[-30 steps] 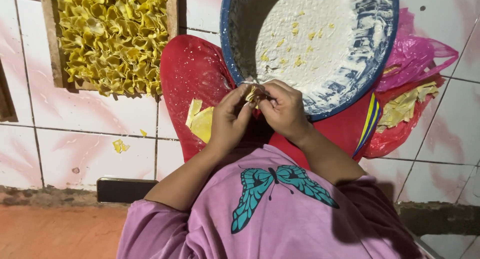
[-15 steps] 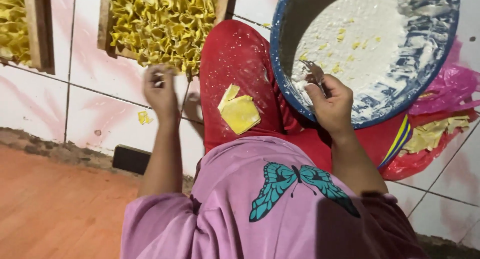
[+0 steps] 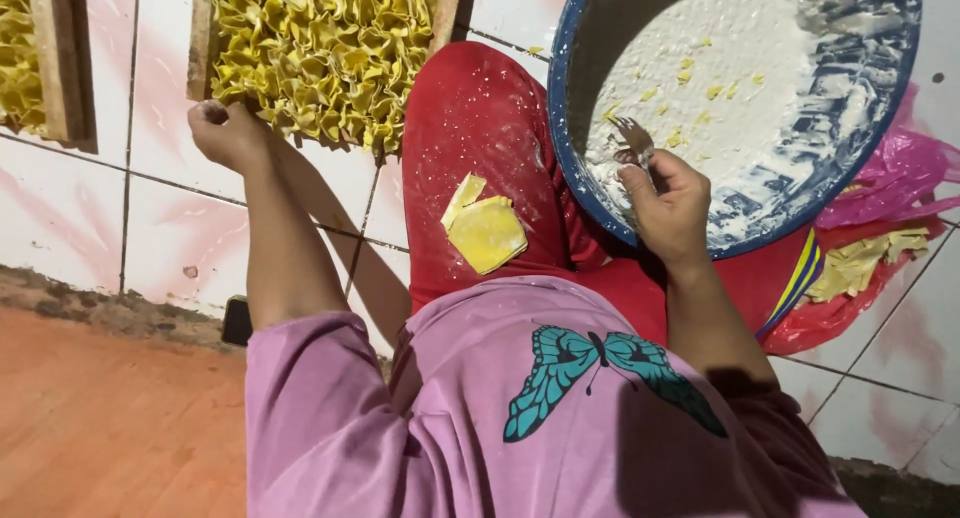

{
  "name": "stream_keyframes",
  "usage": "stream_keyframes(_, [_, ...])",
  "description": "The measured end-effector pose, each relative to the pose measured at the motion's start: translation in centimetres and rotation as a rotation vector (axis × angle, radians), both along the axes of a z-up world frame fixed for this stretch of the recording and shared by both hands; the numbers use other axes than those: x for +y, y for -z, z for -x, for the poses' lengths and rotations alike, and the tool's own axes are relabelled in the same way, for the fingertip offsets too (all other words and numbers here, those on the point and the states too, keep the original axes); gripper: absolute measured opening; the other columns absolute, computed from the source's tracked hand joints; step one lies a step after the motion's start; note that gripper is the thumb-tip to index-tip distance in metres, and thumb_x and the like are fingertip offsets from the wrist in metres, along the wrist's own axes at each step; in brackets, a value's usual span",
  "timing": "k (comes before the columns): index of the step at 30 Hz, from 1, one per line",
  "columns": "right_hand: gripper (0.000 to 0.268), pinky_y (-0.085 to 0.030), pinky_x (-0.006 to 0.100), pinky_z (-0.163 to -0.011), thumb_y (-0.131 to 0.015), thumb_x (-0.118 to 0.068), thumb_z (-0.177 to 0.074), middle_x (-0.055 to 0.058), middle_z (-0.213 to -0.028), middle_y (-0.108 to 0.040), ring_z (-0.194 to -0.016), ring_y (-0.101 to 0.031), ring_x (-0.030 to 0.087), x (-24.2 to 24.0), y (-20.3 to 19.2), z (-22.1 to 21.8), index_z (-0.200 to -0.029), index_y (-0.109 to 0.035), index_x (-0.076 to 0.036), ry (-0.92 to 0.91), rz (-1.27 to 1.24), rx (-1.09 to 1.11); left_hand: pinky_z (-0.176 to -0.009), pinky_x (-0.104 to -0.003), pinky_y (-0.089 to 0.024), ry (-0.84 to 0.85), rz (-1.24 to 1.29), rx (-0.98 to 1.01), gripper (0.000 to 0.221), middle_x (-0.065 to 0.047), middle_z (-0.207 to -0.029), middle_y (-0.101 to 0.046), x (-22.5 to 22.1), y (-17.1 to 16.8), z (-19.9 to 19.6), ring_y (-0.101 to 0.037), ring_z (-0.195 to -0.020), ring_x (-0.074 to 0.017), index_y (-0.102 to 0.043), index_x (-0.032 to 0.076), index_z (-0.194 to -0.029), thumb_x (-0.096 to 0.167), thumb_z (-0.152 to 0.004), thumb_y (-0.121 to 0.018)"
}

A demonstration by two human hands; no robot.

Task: Filling small yellow dough wrappers with a white corn-based mixture using a fork and folding them into shapes.

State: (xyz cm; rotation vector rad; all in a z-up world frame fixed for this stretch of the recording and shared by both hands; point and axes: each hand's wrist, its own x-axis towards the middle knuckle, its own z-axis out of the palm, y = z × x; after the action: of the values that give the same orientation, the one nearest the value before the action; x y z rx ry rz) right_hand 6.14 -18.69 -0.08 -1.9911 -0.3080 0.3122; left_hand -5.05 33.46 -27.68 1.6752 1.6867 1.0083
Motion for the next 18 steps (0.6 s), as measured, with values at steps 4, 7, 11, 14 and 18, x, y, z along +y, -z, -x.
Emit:
stream_keyframes(4, [0.013,-0.053,0.033,-0.082,-0.074,-0.007,-0.106,0.009,-0.078,-0.067,-0.085,-0.052,0.01,0.1,-0.1,-0.2,-0.096,-0.072,0.0,0.008,0.011,0.01,-0.075,-0.024,-0.055,-0.042,-0.022,0.021,0.019,-0.001,-0.066,-0.062,2.6,2.6,1.5,-0.069,-0.066,-0.0156,-0.057,0.011,-0.068,0.003,-0.067,-0.074])
stream_keyframes(7, [0.017,-0.052,0.032,-0.08,-0.075,-0.007,-0.106,0.01,-0.075,-0.065,-0.084,-0.051,0.01,0.2,-0.3,-0.3,-0.092,-0.07,0.001,0.006,0.014,0.004,-0.077,-0.029,-0.06,0.011,-0.021,0.185,0.019,0.001,-0.07,-0.064,3.0,0.5,1.8,-0.074,-0.068,-0.0181,-0.061,0.014,-0.067,0.004,-0.063,-0.076])
stream_keyframes(11, [0.017,-0.042,0.022,-0.066,-0.066,0.006,-0.1,0.01,-0.094,-0.068,-0.074,-0.053,0.012,0.5,-1.2,-0.5,-0.116,-0.068,0.008,-0.009,0.044,0.09,-0.07,-0.024,-0.06,0.225,0.086,0.209,0.018,0.001,-0.079,-0.064,1.6,-3.9,1.3,-0.063,-0.068,-0.012,-0.056,0.014,-0.078,-0.002,-0.073,-0.065])
stream_keyframes(14, [0.024,-0.038,0.024,-0.056,-0.065,0.006,-0.097,0.012,-0.097,-0.069,-0.066,-0.05,0.013,-0.3,-1.5,-1.2,-0.121,-0.07,0.01,-0.037,0.185,0.056,-0.08,-0.028,-0.065,0.354,0.028,0.245,0.028,-0.007,-0.102,-0.058,-0.9,-6.6,0.4,-0.069,-0.086,-0.019,-0.057,0.009,-0.101,-0.002,-0.079,-0.071])
stream_keyframes(18, [0.021,-0.054,0.052,-0.081,-0.065,0.002,-0.098,0.027,-0.091,-0.071,-0.09,-0.069,0.049,-4.2,0.3,-1.8,-0.114,-0.077,0.003,-0.186,0.481,-0.093,-0.07,-0.034,-0.06,0.733,-0.092,-0.071,0.031,-0.016,-0.106,-0.066,-9.7,-13.7,-1.2,-0.071,-0.09,-0.0301,-0.064,0.007,-0.12,-0.007,-0.093,-0.071])
